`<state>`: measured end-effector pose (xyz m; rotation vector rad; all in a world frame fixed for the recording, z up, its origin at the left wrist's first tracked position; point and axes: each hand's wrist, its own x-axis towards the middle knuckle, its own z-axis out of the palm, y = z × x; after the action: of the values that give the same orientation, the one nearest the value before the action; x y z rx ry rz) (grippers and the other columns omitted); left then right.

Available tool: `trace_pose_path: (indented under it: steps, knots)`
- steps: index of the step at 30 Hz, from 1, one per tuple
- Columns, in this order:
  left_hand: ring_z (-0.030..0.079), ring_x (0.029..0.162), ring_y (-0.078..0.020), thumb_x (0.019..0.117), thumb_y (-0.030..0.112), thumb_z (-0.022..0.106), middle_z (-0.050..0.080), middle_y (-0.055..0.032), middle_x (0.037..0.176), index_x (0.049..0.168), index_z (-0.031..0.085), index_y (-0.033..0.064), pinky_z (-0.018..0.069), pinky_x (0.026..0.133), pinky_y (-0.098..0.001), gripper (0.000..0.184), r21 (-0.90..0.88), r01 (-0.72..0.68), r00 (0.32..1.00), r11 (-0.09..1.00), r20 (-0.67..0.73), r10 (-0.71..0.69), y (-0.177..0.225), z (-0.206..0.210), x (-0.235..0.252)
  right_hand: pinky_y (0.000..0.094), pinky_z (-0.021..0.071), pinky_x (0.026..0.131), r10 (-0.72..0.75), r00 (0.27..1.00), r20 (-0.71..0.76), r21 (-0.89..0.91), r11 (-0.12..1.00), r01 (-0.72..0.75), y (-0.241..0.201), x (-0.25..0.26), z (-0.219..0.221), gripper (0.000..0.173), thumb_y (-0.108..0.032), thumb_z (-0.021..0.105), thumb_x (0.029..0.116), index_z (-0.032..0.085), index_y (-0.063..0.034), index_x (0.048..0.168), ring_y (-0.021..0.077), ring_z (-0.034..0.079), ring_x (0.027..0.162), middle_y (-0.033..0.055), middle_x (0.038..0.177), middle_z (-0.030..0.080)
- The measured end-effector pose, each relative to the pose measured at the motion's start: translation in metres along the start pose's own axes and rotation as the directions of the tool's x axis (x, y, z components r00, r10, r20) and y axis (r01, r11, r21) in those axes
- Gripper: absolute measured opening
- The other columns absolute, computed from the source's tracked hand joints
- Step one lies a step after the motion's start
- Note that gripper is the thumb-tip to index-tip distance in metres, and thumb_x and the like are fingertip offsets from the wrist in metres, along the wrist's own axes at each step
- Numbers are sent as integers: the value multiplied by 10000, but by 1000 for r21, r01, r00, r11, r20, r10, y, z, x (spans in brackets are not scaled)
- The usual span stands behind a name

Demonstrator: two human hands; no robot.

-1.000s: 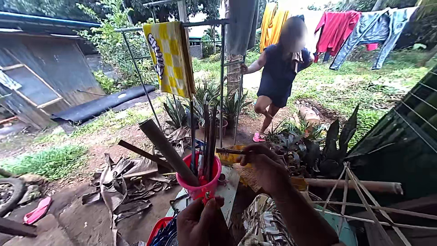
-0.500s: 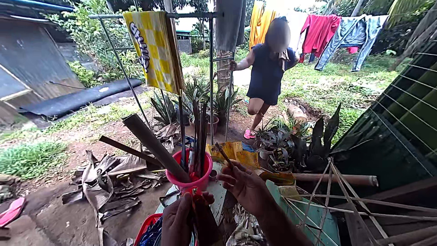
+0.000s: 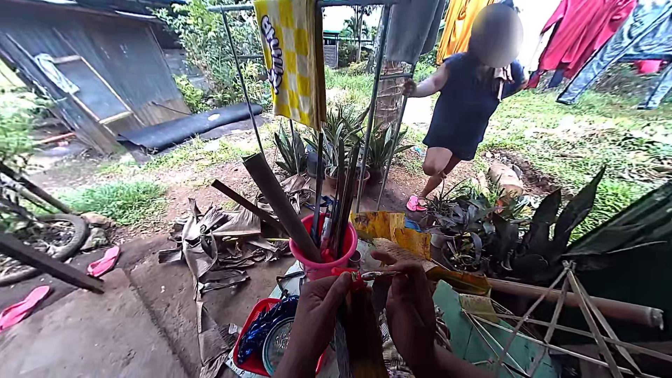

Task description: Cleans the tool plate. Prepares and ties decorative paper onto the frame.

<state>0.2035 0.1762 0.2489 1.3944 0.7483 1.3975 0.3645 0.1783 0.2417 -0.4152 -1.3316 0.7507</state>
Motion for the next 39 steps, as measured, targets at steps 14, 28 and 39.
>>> trace_pose_path:
  steps: [14,28,39]
  knots:
    - [741,947,-178,1019,519,528,767,-79,1017,1061,736,81,607,860,-336,487,-53,-73,993,996,86,77,-9,1,-9,326,496,1052,32,988,150,-145,989,-10,4,52,-47,212,-190,530,1057,720,-142,1137,101,611,1173,-23,1143,690]
    - [748,833,-141,1017,320,606,767,-57,900,959,742,55,624,770,-303,303,31,-140,990,990,5,140,8,20,-15,265,556,861,410,685,602,285,691,-664,16,110,-50,148,-224,671,965,770,-115,976,81,679,882,13,927,726]
    - [732,789,-90,1005,271,635,763,-16,872,979,750,57,613,719,-248,244,79,-193,981,978,10,193,11,27,-16,254,511,842,330,515,791,198,659,-726,30,127,-33,217,-144,492,999,702,-131,947,85,636,918,12,959,686]
